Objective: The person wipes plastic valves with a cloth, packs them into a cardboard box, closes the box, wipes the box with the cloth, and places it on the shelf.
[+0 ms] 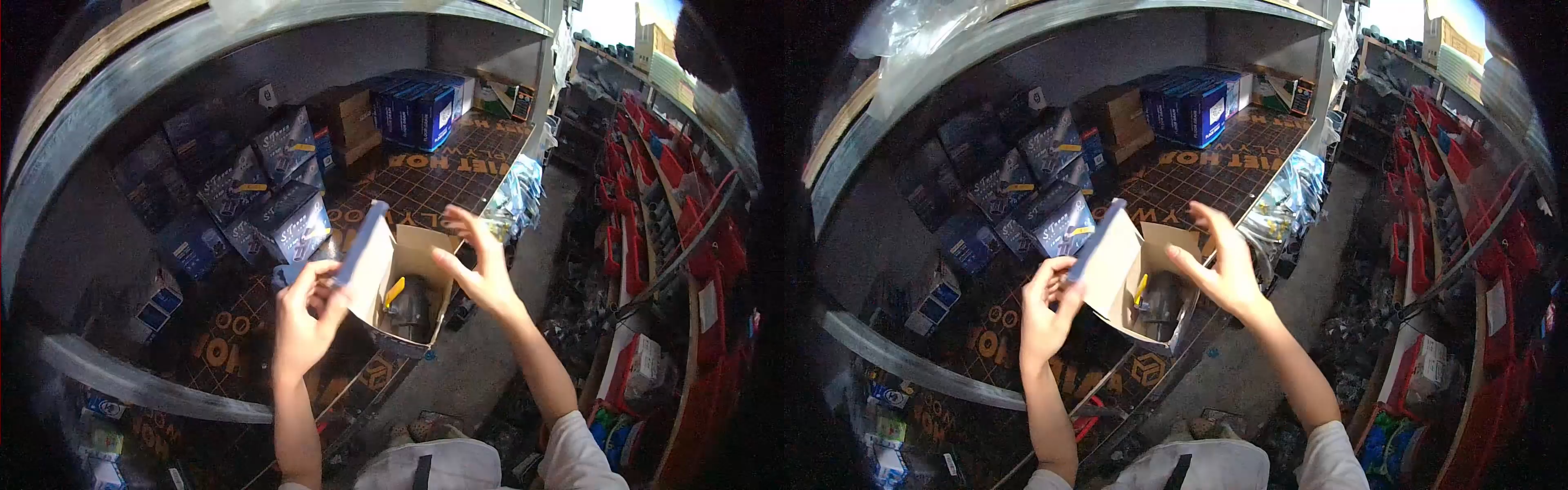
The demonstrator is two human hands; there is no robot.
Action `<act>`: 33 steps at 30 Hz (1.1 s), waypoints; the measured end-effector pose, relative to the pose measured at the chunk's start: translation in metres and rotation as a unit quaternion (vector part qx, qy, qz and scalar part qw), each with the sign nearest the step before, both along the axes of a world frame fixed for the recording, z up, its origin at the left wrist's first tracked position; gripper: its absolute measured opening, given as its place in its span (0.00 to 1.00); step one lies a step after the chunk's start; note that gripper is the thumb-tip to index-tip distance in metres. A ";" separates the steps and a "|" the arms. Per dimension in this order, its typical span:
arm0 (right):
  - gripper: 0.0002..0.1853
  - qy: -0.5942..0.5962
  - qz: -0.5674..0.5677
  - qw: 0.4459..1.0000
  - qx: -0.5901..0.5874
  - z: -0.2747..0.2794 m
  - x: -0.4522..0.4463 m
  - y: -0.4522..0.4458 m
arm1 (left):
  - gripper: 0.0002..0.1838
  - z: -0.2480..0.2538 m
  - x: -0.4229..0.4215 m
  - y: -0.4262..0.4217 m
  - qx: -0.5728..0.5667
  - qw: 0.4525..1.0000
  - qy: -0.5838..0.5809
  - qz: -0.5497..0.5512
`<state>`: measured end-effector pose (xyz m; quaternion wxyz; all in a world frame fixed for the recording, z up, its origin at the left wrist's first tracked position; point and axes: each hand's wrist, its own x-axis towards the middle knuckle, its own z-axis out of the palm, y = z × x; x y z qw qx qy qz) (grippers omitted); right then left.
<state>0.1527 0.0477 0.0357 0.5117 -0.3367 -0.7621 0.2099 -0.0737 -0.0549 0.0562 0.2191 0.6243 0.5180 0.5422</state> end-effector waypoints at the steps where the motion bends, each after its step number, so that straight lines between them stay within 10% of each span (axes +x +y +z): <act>1: 0.29 0.036 0.061 0.994 -0.088 -0.010 -0.003 -0.001 | 0.25 0.002 0.001 0.000 0.041 0.996 0.060 -0.042; 3: 0.23 0.080 0.081 0.984 -0.138 -0.017 -0.015 -0.019 | 0.52 0.005 0.003 -0.002 -0.001 0.985 0.125 -0.118; 5: 0.17 0.137 0.103 0.978 -0.120 -0.030 -0.025 -0.019 | 0.54 0.004 0.011 -0.001 -0.006 0.974 0.189 -0.128; 19: 0.12 0.169 0.152 0.972 -0.057 -0.051 -0.023 0.000 | 0.31 -0.022 0.011 0.016 -0.039 0.987 -0.061 -0.143; 26: 0.12 0.168 -0.001 0.983 0.070 -0.065 -0.041 -0.009 | 0.31 -0.018 0.012 0.010 -0.011 0.953 0.157 -0.259; 33: 0.11 0.187 -0.064 0.979 0.056 -0.065 -0.063 -0.018 | 0.25 -0.022 0.027 0.006 0.069 0.975 0.202 -0.068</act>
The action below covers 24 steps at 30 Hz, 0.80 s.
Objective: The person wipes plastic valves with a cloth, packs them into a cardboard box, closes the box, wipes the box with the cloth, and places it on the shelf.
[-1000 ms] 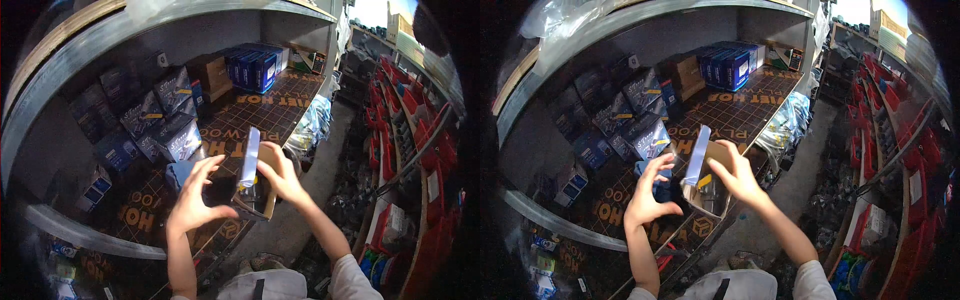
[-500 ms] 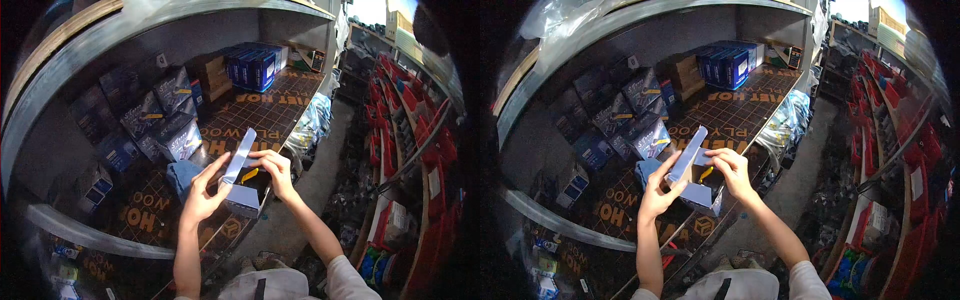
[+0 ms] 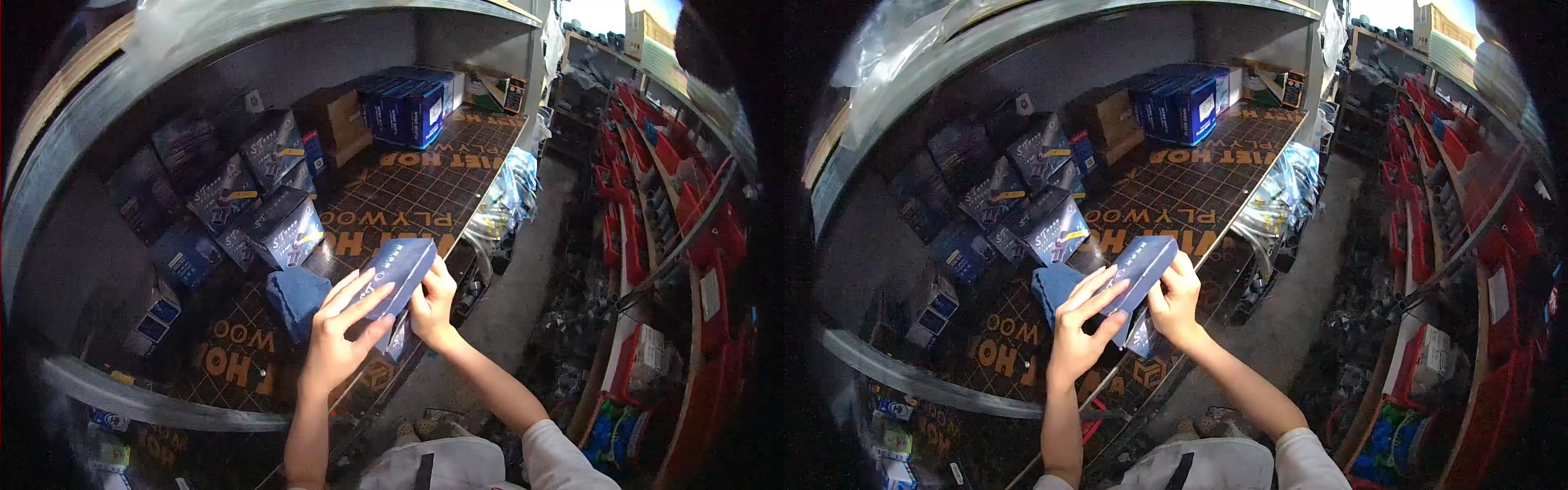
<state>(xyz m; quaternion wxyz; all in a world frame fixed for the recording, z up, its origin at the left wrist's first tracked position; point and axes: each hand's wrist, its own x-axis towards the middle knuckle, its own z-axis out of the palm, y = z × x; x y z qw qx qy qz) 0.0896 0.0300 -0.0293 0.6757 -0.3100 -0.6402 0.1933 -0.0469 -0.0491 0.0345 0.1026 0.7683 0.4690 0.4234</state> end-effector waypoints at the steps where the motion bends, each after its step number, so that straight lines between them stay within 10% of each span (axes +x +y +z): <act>1: 0.11 0.008 0.052 0.998 -0.022 0.001 0.003 -0.001 | 0.22 0.000 -0.001 0.000 0.012 1.000 -0.007 0.004; 14: 0.15 0.203 -0.137 0.969 0.023 -0.015 -0.015 -0.008 | 0.12 -0.006 -0.002 0.005 0.078 0.995 -0.037 -0.046; 24: 0.19 0.013 -0.192 0.963 0.191 -0.022 0.000 -0.012 | 0.12 -0.014 -0.003 0.001 0.026 0.999 0.031 -0.027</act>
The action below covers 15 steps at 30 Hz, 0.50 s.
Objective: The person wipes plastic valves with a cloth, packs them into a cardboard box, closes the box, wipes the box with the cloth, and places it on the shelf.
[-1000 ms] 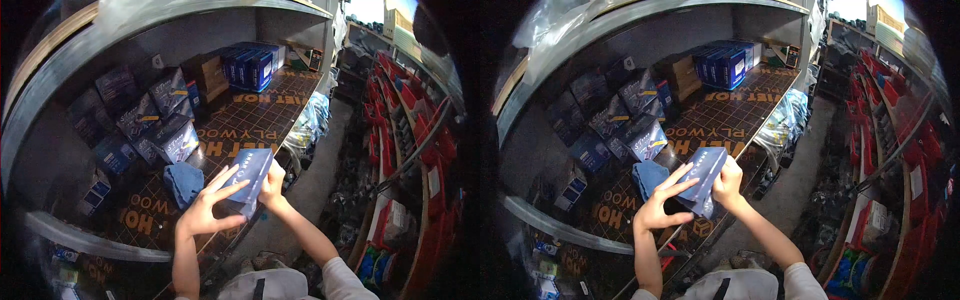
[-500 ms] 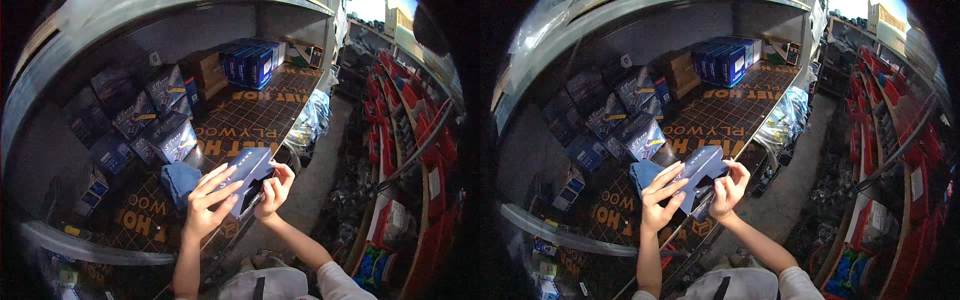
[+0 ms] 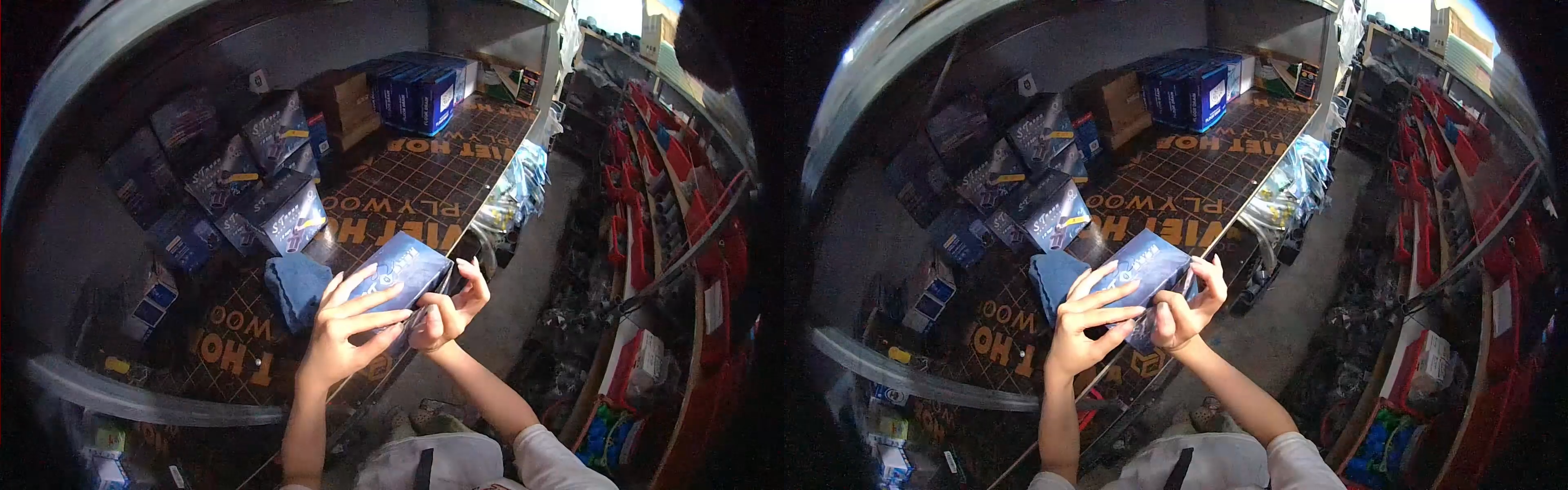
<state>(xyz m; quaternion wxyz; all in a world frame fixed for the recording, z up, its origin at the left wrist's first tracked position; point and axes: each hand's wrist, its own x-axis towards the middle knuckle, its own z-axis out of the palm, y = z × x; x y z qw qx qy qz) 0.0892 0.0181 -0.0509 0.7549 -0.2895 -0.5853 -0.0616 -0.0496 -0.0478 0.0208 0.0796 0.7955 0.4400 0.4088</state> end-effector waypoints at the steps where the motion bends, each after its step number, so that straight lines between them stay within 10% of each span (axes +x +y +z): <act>1: 0.18 0.022 0.020 1.000 -0.001 -0.002 -0.001 0.001 | 0.12 0.001 0.001 -0.001 0.000 1.000 -0.001 -0.001; 15: 0.22 -0.186 0.221 0.955 -0.061 0.010 0.040 0.016 | 0.31 -0.049 0.019 -0.011 0.038 0.965 -0.164 0.203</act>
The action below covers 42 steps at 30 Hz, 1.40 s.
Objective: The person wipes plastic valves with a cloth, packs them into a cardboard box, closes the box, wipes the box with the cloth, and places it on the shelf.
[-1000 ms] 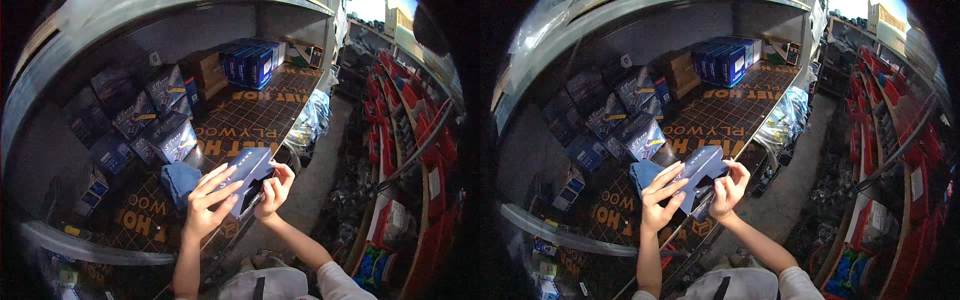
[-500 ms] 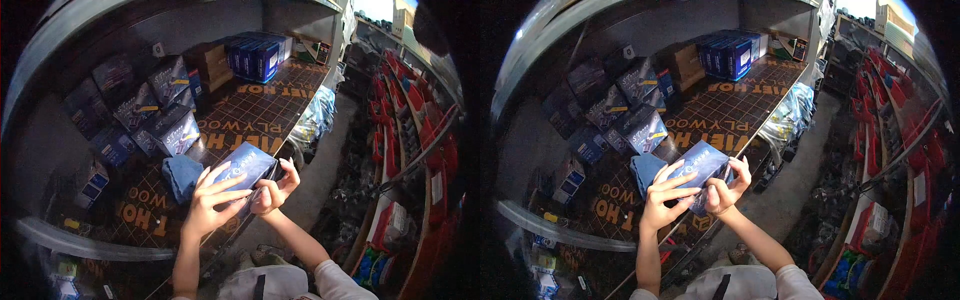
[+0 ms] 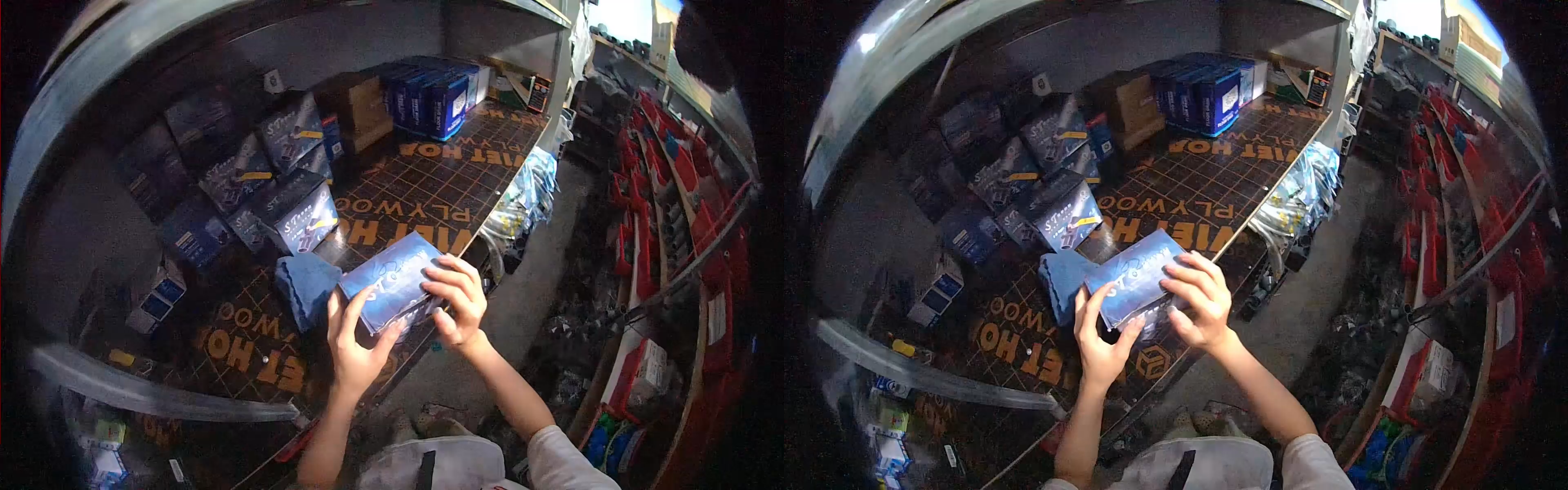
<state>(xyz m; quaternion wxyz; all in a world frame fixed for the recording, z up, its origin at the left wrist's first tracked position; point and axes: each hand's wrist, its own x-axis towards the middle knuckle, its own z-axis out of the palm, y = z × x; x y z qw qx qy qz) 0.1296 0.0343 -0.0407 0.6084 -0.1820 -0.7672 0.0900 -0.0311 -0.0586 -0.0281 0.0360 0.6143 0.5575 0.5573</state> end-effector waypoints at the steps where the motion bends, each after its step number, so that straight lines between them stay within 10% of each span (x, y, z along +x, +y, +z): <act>1: 0.25 -0.009 0.031 0.999 -0.015 0.003 0.003 0.005 | 0.31 0.001 -0.004 0.000 -0.020 1.000 -0.011 -0.011; 3: 0.50 0.063 0.104 0.980 -0.155 -0.003 -0.002 0.016 | 0.31 0.009 -0.018 0.002 -0.042 0.996 -0.042 -0.063; 7: 0.64 0.032 0.377 0.820 -0.429 0.003 0.001 0.033 | 0.30 0.005 -0.033 0.010 0.022 0.889 -0.369 -0.270; 10: 0.62 -0.001 0.338 0.845 -0.413 0.005 0.000 0.036 | 0.28 0.004 -0.041 0.011 -0.026 0.992 -0.108 0.066; 12: 0.60 0.020 0.329 0.848 -0.415 0.003 -0.002 0.027 | 0.28 -0.006 -0.040 0.012 -0.133 0.948 0.069 0.282; 15: 0.57 0.061 0.296 0.879 -0.368 -0.010 -0.003 0.013 | 0.26 -0.011 -0.045 0.012 -0.322 0.903 0.123 0.256; 20: 0.52 0.023 0.173 0.953 -0.247 -0.011 -0.001 0.000 | 0.11 0.033 -0.048 0.010 0.007 0.970 -0.154 0.188; 27: 0.42 0.023 0.115 0.974 -0.193 -0.008 -0.005 -0.007 | 0.16 0.052 0.042 0.010 -0.063 0.950 0.304 0.025; 33: 0.45 0.033 0.079 0.983 -0.163 -0.015 -0.011 -0.009 | 0.21 0.044 -0.032 0.032 -0.193 0.980 -0.001 -0.056; 35: 0.45 0.050 0.082 0.984 -0.148 -0.025 -0.014 -0.006 | 0.24 0.024 -0.026 0.035 -0.082 0.982 -0.146 -0.084; 37: 0.45 0.071 0.102 0.974 -0.190 -0.028 -0.017 -0.008 | 0.28 0.011 -0.019 0.025 -0.108 0.904 -0.393 -0.133; 39: 0.44 0.089 0.125 0.961 -0.229 -0.030 -0.019 -0.009 | 0.29 -0.010 -0.004 0.026 -0.060 0.838 -0.540 0.051; 42: 0.42 0.108 0.127 0.946 -0.277 -0.029 -0.019 -0.012 | 0.27 -0.004 -0.009 0.018 -0.060 0.800 -0.594 -0.064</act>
